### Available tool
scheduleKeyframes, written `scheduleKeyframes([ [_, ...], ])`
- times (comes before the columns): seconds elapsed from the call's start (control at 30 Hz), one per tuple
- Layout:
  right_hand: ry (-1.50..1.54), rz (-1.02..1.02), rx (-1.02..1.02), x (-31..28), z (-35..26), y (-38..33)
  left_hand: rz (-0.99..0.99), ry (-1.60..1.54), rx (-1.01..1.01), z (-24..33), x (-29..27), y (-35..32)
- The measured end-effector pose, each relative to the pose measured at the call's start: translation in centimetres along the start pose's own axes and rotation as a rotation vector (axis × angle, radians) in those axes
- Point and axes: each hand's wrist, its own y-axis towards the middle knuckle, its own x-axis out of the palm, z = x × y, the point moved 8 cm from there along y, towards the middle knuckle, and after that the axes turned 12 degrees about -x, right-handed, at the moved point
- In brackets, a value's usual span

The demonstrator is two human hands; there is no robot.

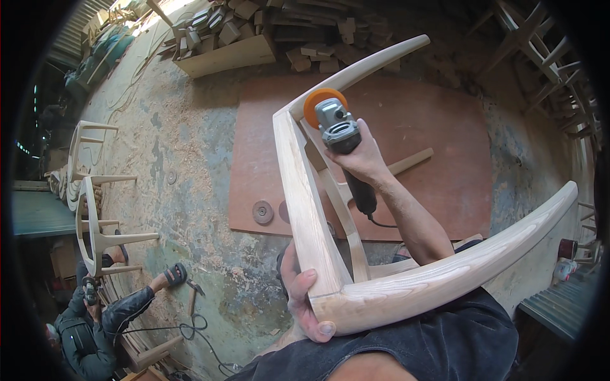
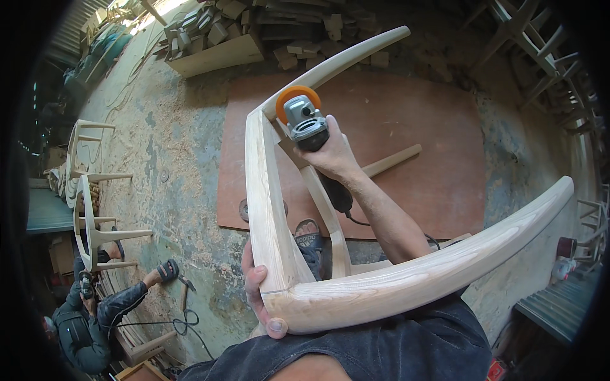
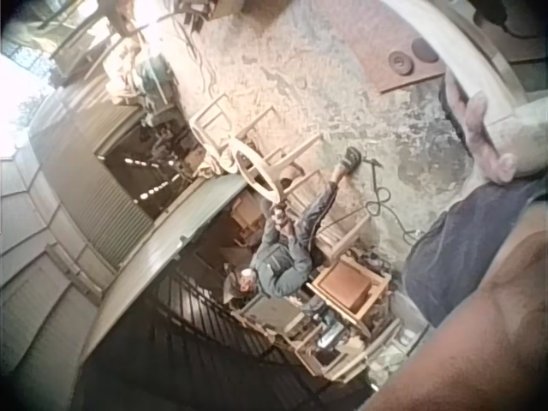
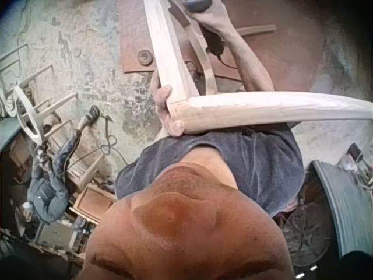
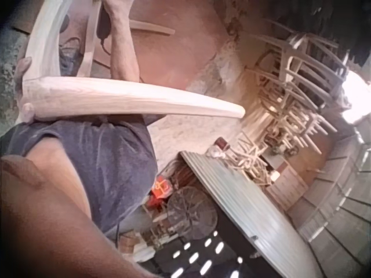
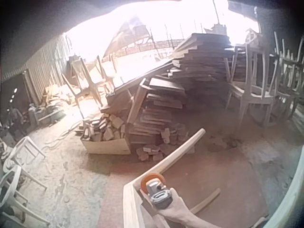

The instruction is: Using a power angle grinder with a sanding disc to smooth the surface of a wooden chair frame.

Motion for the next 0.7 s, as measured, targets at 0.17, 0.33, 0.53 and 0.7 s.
scheduleKeyframes([
  [0.17,-0.059,-0.078,0.03,0.2,-0.3,1.0,0.057,-0.106,0.017,-0.2,0.0,-0.1],
  [0.33,-0.142,0.183,0.024,-5.8,0.2,2.3,0.075,-0.051,0.041,-0.3,-0.2,-0.4],
  [0.53,-0.051,0.073,-0.042,-4.6,-0.5,1.5,0.055,-0.066,0.057,-0.3,-0.6,0.0],
  [0.7,-0.055,-0.099,-0.03,-0.7,-0.8,0.8,0.044,-0.056,0.033,0.1,0.0,-0.1],
])
